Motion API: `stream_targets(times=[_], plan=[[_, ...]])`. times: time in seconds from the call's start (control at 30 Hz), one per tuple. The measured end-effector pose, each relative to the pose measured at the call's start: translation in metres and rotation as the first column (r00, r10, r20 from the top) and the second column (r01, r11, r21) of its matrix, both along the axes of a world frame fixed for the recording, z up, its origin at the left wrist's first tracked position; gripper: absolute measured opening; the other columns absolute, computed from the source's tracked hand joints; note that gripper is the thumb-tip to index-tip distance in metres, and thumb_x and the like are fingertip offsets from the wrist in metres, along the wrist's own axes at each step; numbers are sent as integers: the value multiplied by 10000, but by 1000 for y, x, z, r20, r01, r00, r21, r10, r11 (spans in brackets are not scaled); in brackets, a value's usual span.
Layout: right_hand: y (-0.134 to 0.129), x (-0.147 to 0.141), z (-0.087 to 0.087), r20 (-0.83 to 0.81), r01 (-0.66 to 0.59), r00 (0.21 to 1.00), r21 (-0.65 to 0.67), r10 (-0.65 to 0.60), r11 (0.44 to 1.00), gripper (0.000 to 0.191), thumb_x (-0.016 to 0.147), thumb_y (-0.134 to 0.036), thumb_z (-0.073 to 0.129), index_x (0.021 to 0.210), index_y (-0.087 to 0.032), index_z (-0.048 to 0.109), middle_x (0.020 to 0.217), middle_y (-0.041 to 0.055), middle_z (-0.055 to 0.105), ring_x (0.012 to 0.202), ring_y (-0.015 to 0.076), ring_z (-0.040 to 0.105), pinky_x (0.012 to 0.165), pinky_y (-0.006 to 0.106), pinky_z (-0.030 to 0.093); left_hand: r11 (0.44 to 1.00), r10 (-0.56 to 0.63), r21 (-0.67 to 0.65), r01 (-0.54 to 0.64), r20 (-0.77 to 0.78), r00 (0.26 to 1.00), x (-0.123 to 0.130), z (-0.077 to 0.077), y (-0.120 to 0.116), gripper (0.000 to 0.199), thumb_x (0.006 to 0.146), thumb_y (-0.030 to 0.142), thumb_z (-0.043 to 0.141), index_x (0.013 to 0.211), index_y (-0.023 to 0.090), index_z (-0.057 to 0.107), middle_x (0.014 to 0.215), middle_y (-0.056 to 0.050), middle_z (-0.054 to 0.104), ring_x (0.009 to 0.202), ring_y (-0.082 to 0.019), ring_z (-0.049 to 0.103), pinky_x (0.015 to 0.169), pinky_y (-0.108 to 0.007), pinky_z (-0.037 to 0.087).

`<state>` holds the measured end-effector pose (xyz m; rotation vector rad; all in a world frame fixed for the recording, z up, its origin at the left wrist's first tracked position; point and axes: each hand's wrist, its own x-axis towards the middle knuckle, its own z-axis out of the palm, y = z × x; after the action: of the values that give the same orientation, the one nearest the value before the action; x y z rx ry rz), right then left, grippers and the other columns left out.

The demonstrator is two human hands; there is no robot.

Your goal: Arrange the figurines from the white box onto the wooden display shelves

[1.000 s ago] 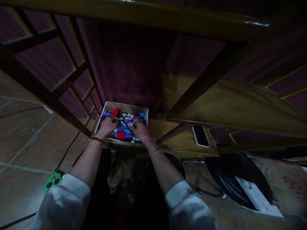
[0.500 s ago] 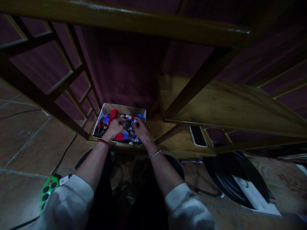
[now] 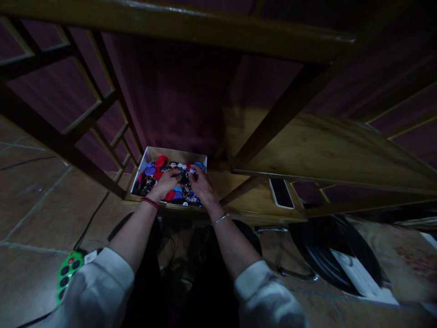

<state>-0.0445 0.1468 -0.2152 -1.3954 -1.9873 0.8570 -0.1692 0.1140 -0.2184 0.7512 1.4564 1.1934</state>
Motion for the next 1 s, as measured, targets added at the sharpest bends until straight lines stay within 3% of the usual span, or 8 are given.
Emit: stream_targets(times=[0.17, 0.33, 0.57, 1.0], plan=[[1, 0, -2, -47, 21, 999, -33, -23, 999, 355, 794, -209, 475, 1146, -210, 519, 1000, 40, 627, 926, 139, 573, 861, 270, 428, 999, 26, -25, -21, 228, 973, -5, 7, -5, 195, 688, 3, 567, 855, 103, 551, 804, -35, 574, 747, -130, 594, 768, -362, 527], [7, 0, -12, -98, 46, 994, -73, -54, 996, 348, 783, -246, 481, 1128, -229, 525, 903, 17, 618, 807, 125, 582, 793, 267, 454, 999, -35, -3, 38, 315, 948, -10, 9, -6, 192, 695, -11, 556, 853, 98, 543, 797, -43, 597, 752, -135, 610, 806, -374, 517], [11, 1, -17, -151, 40, 987, -90, -53, 995, 346, 764, -272, 493, 1104, -229, 537, 829, -3, 598, 748, 122, 575, 721, 253, 468, 999, 12, -38, 0, 310, 951, -9, 10, -6, 218, 691, -14, 568, 872, 105, 546, 708, -2, 556, 713, -116, 606, 779, -326, 520], [2, -2, -10, -77, 14, 997, -90, -21, 996, 309, 779, -217, 488, 1084, -214, 536, 917, 24, 629, 819, 127, 590, 779, 253, 449, 997, 1, -73, 17, 237, 972, -3, 3, -3, 192, 689, 7, 573, 852, 106, 582, 755, -27, 593, 694, -116, 592, 709, -311, 528]])
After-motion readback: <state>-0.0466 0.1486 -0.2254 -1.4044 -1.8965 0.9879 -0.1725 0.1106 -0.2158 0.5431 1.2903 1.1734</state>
